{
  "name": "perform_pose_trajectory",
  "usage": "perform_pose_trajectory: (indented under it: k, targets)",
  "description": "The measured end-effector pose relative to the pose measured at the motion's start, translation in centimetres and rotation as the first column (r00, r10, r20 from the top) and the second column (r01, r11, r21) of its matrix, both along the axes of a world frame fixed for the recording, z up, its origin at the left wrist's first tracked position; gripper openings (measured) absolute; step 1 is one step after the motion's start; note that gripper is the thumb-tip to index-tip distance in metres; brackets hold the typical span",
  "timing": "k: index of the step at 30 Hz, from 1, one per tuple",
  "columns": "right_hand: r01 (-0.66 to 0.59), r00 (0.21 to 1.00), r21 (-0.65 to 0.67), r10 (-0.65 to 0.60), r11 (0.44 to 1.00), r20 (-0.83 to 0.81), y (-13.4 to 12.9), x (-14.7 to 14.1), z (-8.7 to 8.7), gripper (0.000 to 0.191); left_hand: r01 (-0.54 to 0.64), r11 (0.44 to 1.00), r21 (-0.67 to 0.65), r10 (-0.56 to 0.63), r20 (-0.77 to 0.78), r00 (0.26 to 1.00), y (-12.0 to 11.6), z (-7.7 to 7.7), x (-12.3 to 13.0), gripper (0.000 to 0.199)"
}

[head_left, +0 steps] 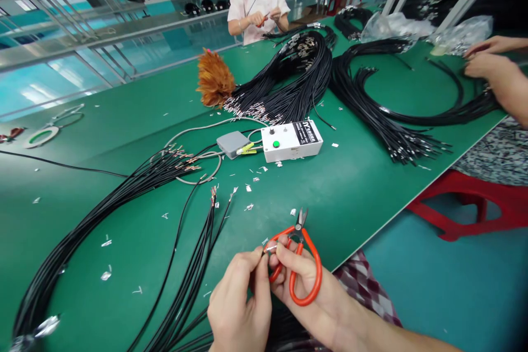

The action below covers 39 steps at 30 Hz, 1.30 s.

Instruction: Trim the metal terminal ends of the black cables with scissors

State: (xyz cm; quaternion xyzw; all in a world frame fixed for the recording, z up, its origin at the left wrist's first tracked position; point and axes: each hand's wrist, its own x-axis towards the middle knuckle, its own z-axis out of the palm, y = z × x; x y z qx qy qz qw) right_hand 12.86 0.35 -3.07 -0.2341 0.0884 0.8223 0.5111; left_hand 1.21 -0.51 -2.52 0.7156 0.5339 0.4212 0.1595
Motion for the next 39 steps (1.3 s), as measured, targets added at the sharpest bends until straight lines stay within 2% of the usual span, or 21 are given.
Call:
perform_pose_trajectory:
  k: [4,7,9,12,14,21,24,27,29,30,31,33,34,35,36,37,39]
  targets:
    - [0.007,0.999,-0.003,-0.007,1.0,0.034,-0.1,-0.4,-0.1,0.017,-0.019,0.994,-0.108,0.033,0.134,0.99,0.0,0.0,0.0,0.013]
    - [0.032,0.986,0.081,-0.045,0.996,0.164,0.0,-0.4,-0.1,0.02,-0.012,0.989,-0.148,0.042,0.203,0.978,0.0,0.4,0.0,0.011]
    - [0.024,0.96,0.156,-0.066,0.987,0.271,0.3,-0.2,-0.1,0.021,0.007,0.967,-0.253,0.07,0.294,0.953,0.1,0.9,0.1,0.007]
    - [-0.017,0.887,0.273,-0.111,0.962,0.447,1.0,0.4,0.0,0.024,0.07,0.876,-0.478,0.164,0.43,0.888,0.1,1.7,0.0,0.013]
    - [-0.055,0.835,0.348,-0.147,0.936,0.529,1.6,0.8,0.1,0.026,0.122,0.81,-0.574,0.209,0.477,0.854,0.2,2.2,-0.2,0.016]
    - [-0.234,0.708,0.511,-0.215,0.827,0.673,2.6,1.7,0.3,0.025,0.324,0.613,-0.721,0.279,0.581,0.765,0.7,2.6,-1.3,0.028]
    - [-0.265,0.673,0.526,-0.236,0.808,0.701,2.8,1.8,0.1,0.026,0.359,0.569,-0.74,0.304,0.594,0.745,0.9,2.4,-1.4,0.029]
    - [-0.324,0.639,0.492,-0.196,0.808,0.743,2.9,2.5,0.2,0.026,0.335,0.597,-0.729,0.304,0.591,0.747,0.9,2.3,-1.4,0.03]
    - [-0.435,0.553,0.43,-0.142,0.791,0.821,2.9,3.6,0.6,0.025,0.284,0.635,-0.719,0.305,0.571,0.762,0.8,2.3,-1.3,0.029]
    - [-0.512,0.472,0.382,-0.119,0.769,0.874,2.8,4.4,0.8,0.024,0.258,0.65,-0.715,0.309,0.559,0.77,0.8,2.4,-1.3,0.028]
    - [-0.597,0.351,0.303,-0.098,0.743,0.931,2.6,5.1,1.1,0.025,0.236,0.661,-0.713,0.313,0.547,0.776,0.8,2.4,-1.3,0.028]
    - [-0.745,0.04,0.103,-0.11,0.659,0.993,2.3,6.4,1.6,0.03,0.203,0.681,-0.704,0.31,0.528,0.791,0.9,2.5,-1.1,0.026]
    - [-0.789,-0.087,0.013,-0.132,0.614,0.987,2.0,6.9,1.8,0.037,0.191,0.691,-0.697,0.302,0.518,0.8,0.9,2.6,-1.0,0.024]
    - [-0.818,-0.177,-0.062,-0.148,0.572,0.973,1.8,7.2,2.0,0.042,0.179,0.704,-0.688,0.291,0.508,0.81,0.9,2.6,-0.9,0.023]
    - [-0.838,-0.229,-0.117,-0.148,0.534,0.962,1.7,7.3,2.2,0.047,0.169,0.719,-0.674,0.275,0.5,0.821,0.9,2.7,-0.7,0.021]
    - [-0.856,-0.245,-0.154,-0.125,0.494,0.961,1.6,7.2,2.4,0.05,0.158,0.737,-0.657,0.26,0.492,0.831,0.9,2.7,-0.6,0.02]
    - [-0.89,-0.215,-0.178,-0.043,0.421,0.976,1.7,6.9,2.6,0.051,0.132,0.771,-0.623,0.241,0.478,0.845,0.9,2.7,-0.3,0.017]
